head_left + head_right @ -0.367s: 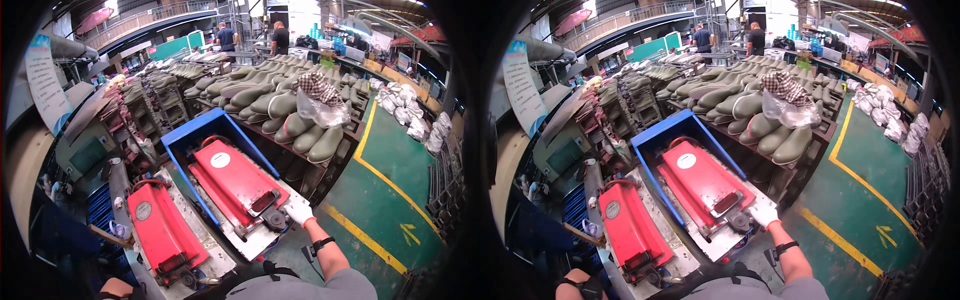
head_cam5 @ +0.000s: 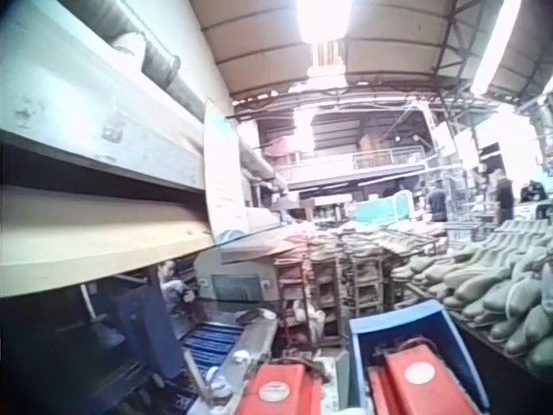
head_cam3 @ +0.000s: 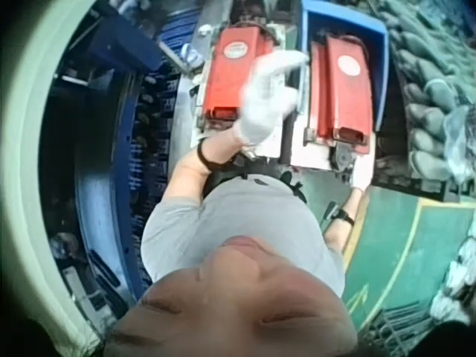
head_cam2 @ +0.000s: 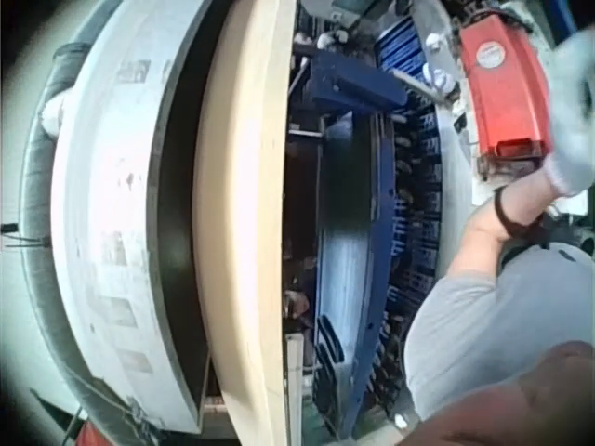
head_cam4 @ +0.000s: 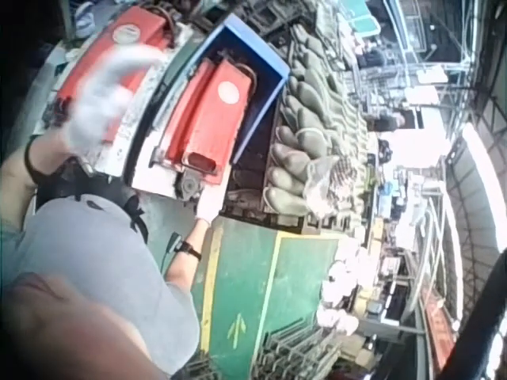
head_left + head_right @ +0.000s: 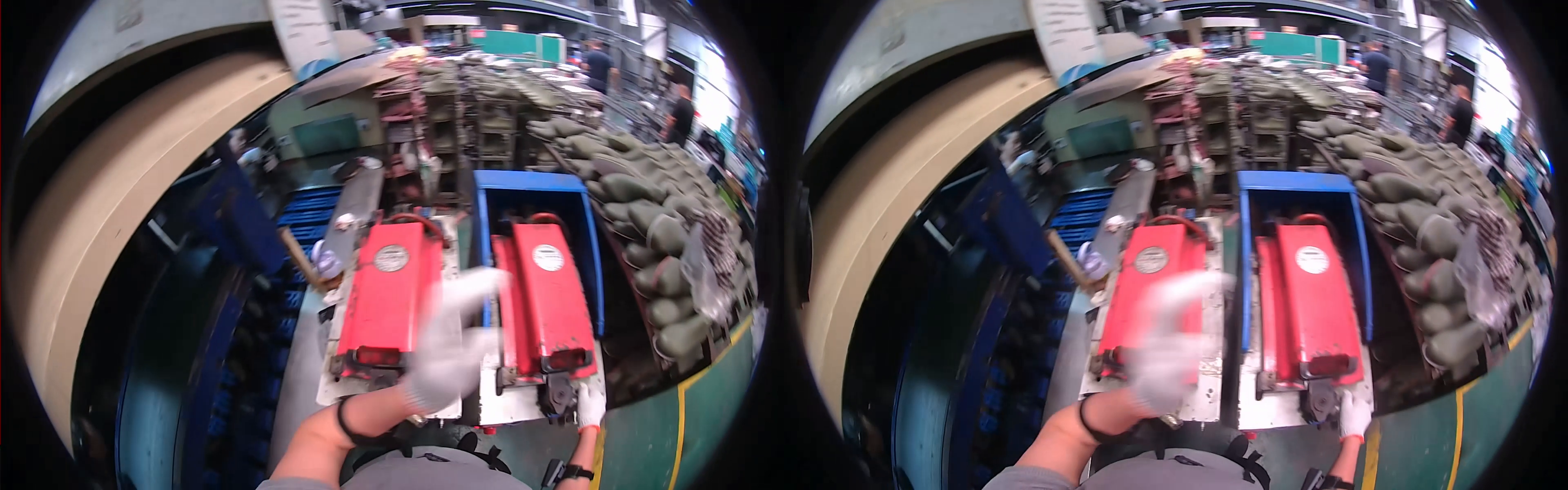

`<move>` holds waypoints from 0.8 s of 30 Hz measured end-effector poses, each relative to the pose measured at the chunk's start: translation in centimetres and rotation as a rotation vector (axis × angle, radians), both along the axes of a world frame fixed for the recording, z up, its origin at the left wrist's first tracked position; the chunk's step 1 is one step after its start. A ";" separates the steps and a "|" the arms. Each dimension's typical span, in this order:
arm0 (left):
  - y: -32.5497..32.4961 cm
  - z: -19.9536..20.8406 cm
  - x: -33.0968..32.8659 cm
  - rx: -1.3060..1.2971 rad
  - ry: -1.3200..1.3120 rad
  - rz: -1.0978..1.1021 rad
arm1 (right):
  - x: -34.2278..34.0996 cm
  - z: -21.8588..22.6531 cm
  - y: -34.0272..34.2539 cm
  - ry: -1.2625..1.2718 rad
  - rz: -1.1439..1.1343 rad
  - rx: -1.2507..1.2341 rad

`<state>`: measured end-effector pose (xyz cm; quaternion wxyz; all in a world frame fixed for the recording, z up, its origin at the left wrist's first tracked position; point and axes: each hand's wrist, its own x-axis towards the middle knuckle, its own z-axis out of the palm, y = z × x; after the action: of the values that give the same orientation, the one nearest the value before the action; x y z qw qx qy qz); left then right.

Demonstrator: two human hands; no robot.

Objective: Operating a sole-pressing machine to attach shoe components and inspecting the results.

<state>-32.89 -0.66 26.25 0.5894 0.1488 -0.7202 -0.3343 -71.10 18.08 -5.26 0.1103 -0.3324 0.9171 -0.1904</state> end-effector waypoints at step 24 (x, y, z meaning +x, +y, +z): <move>-0.2 -23.7 -20.8 -0.337 -1.009 -0.320 | 0.1 -1.4 0.0 0.166 0.050 -0.105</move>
<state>-53.71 -0.84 2.59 0.1289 0.0828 -0.9703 -0.1872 -70.95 18.03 -6.66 0.0212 -0.3752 0.9032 -0.2074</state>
